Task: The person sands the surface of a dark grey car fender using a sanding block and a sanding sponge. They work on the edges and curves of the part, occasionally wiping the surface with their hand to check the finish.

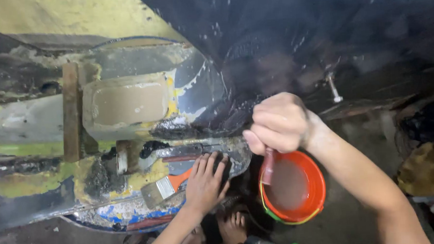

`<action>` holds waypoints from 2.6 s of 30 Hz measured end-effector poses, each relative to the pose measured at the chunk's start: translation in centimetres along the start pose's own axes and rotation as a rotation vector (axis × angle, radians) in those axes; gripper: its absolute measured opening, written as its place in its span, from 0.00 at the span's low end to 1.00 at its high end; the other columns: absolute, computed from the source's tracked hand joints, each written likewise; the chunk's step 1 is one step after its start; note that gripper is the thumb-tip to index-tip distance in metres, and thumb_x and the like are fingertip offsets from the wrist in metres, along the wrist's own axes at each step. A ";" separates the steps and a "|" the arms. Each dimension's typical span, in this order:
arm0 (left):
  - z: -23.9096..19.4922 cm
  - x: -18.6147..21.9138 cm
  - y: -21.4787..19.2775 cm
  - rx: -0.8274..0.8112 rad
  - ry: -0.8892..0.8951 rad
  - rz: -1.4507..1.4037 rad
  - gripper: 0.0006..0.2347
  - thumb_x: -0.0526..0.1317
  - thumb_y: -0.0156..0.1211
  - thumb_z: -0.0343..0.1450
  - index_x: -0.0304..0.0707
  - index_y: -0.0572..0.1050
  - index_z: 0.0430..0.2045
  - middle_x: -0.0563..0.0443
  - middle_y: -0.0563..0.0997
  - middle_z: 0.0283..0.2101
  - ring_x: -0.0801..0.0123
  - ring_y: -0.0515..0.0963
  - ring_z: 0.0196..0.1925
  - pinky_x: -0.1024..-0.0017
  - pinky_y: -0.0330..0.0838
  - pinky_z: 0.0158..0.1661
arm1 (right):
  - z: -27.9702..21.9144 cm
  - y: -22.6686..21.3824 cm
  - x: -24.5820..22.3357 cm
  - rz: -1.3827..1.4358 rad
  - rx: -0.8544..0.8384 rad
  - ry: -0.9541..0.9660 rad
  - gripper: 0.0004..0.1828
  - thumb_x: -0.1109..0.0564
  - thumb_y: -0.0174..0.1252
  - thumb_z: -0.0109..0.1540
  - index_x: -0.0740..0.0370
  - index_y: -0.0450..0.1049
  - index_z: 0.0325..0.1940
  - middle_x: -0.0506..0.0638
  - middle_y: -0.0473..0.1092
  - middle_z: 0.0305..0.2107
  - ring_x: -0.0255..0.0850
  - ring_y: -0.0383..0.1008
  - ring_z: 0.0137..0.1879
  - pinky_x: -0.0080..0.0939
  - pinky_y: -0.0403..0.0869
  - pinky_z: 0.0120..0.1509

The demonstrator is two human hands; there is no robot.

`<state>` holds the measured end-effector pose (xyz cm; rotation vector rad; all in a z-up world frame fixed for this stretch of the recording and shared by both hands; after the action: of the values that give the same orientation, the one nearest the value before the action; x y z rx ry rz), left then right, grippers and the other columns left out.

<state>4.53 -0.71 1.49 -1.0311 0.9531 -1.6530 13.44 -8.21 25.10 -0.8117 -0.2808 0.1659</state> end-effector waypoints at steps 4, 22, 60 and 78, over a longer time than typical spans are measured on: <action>0.1 -0.1 -0.5 0.021 -0.004 -0.032 0.23 0.48 0.51 0.63 0.38 0.64 0.50 0.38 0.66 0.53 0.50 0.65 0.52 0.59 0.56 0.55 | 0.2 0.1 -0.9 0.096 0.098 -0.056 0.21 0.64 0.43 0.58 0.59 0.51 0.11 0.45 0.43 0.11 0.37 0.42 0.14 0.39 0.43 0.16; -0.2 -0.3 -1.0 0.078 0.000 -0.095 0.20 0.48 0.54 0.61 0.36 0.68 0.43 0.36 0.68 0.49 0.50 0.66 0.49 0.59 0.57 0.54 | 4.1 -5.2 -1.3 -0.795 0.047 0.499 0.15 0.73 0.83 0.66 0.64 0.84 0.49 0.52 0.62 0.34 0.34 0.47 0.20 0.34 0.50 0.20; 1.4 -1.4 -4.2 -1.258 0.241 0.406 0.55 0.61 0.65 0.53 0.57 0.23 0.63 0.61 0.20 0.68 0.67 0.27 0.71 0.48 0.54 0.60 | 4.0 -8.5 -2.4 -0.596 0.100 0.257 0.12 0.66 0.61 0.75 0.64 0.83 0.37 0.50 0.76 0.30 0.44 0.74 0.34 0.42 0.66 0.39; -3.5 -1.4 -0.1 -0.347 0.154 0.287 0.44 0.66 0.51 0.51 0.48 0.50 0.61 0.47 0.48 0.67 0.59 0.44 0.69 0.56 0.34 0.64 | 3.0 -4.9 -4.1 -0.938 0.040 0.146 0.07 0.51 0.67 0.65 0.48 0.76 0.44 0.39 0.71 0.31 0.36 0.65 0.30 0.40 0.56 0.41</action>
<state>1.58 1.11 0.07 -0.9457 1.4566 -1.3703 8.79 -10.51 29.94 -0.5799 -0.4897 -0.7610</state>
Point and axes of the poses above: each hand's wrist, its own z-axis towards the middle knuckle, its own y-axis out of the palm, x = y × z, the point moved 5 cm from there along z, towards the middle knuckle
